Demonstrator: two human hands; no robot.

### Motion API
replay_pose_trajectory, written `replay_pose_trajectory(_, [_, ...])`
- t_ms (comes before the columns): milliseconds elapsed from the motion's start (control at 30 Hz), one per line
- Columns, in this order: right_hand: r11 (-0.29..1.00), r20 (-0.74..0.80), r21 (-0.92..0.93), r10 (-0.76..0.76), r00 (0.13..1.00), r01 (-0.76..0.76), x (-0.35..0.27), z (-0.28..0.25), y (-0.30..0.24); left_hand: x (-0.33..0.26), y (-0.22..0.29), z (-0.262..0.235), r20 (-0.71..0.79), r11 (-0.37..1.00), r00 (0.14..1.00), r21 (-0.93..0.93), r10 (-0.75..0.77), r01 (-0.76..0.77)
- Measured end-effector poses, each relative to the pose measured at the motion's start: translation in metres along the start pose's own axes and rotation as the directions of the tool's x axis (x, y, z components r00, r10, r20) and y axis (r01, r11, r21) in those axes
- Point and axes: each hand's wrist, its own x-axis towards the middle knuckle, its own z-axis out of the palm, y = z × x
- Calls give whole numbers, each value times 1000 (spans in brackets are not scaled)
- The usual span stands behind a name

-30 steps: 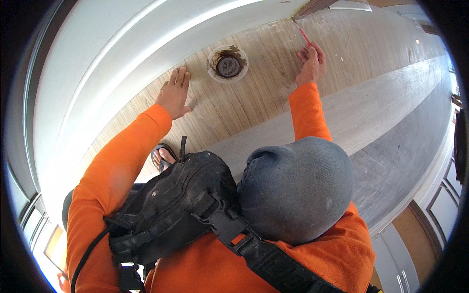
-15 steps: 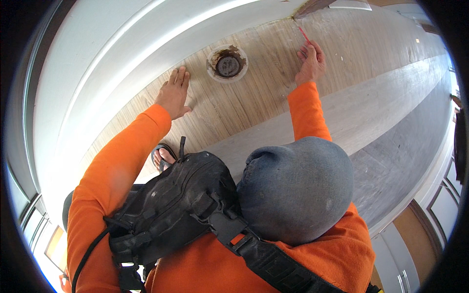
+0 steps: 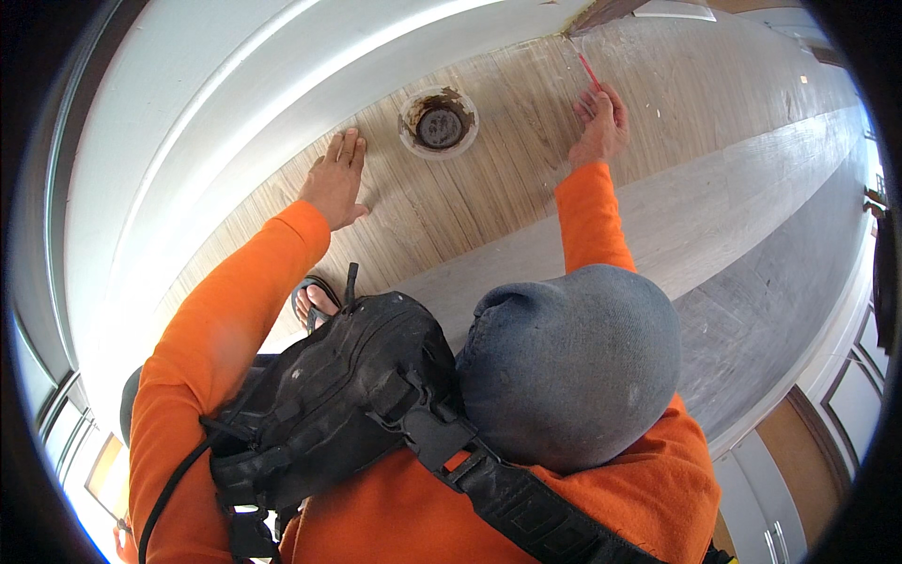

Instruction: The person uses a small brush to apply dark paint along the edge of a white door frame. They repeatedly dip the brush into a small container on the floor and continue painting the trim.

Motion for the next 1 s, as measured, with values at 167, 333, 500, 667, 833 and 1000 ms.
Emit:
replay_pose_trajectory(167, [999,-11,-27,21,1000,-21,-2,7,-6,0,-2,2,6,999,1000,48,21,-22])
replay_pose_trajectory(333, [998,-31,49,30,999,-28,-6,7,-12,-1,-2,3,-12,1000,1000,24,18,-17])
replay_pose_trajectory(500, [999,-37,36,33,999,-32,-6,5,-12,0,0,-2,4,1000,1000,19,12,-12])
replay_pose_trajectory(667, [999,-45,8,43,998,-42,-8,10,-13,-1,-1,0,0,999,1000,39,13,-13])
replay_pose_trajectory(833, [999,-29,37,29,999,-28,-8,11,-17,-1,-1,0,-12,1000,1000,26,17,-17])
replay_pose_trajectory(1000, [991,-27,126,44,999,-40,-16,10,-23,-1,-1,1,-4,1000,1000,11,8,-8])
